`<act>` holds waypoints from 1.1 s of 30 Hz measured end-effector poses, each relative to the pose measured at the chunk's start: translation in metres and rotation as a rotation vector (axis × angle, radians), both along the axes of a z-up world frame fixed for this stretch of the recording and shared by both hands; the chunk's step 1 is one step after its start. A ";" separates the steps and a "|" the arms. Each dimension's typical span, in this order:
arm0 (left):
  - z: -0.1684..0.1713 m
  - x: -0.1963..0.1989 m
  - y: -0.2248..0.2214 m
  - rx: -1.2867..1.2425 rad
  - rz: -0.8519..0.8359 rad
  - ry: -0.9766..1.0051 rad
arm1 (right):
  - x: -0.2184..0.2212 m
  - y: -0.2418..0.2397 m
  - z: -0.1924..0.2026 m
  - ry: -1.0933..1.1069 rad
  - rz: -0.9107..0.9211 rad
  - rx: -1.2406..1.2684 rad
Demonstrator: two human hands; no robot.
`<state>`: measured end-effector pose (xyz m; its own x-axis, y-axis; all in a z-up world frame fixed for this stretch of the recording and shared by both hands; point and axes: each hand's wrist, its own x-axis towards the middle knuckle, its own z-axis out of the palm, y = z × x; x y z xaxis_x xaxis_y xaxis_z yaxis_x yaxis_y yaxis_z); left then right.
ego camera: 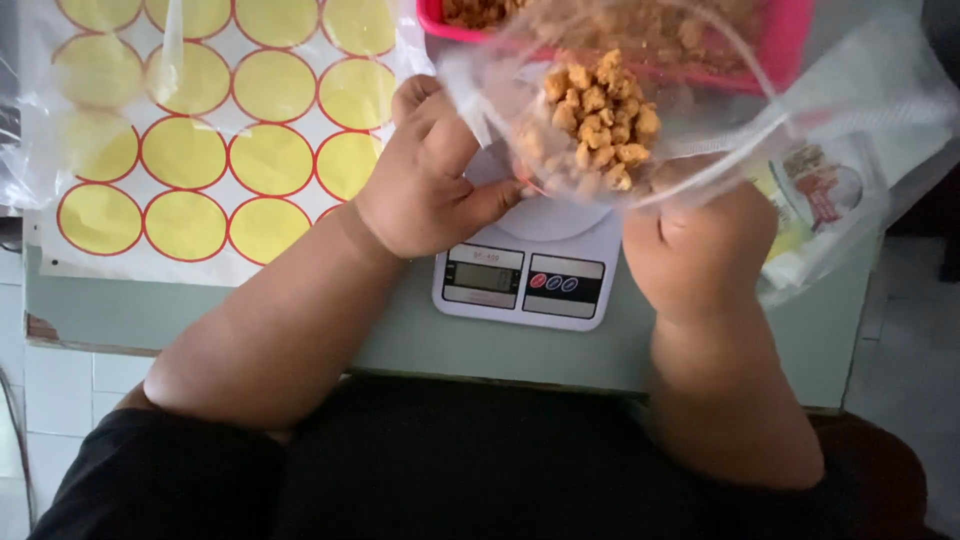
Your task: The person scoops snack pieces from a pink tray into a clear plastic bag using a spoon, then places the bag on a digital scale to check the weight. The person repeats this process, adding more snack pieces to reach the target weight.
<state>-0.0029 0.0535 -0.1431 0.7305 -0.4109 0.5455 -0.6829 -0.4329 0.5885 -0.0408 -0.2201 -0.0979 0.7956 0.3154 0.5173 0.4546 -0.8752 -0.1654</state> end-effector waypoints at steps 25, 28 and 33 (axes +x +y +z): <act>0.033 -0.010 0.006 -0.068 0.097 0.048 | -0.006 -0.011 0.024 0.153 -0.111 0.074; 0.034 -0.011 0.004 -0.103 0.126 0.053 | -0.005 -0.009 0.025 0.149 -0.094 0.099; 0.037 -0.012 0.006 -0.113 0.122 0.030 | -0.005 -0.009 0.021 0.149 -0.090 0.097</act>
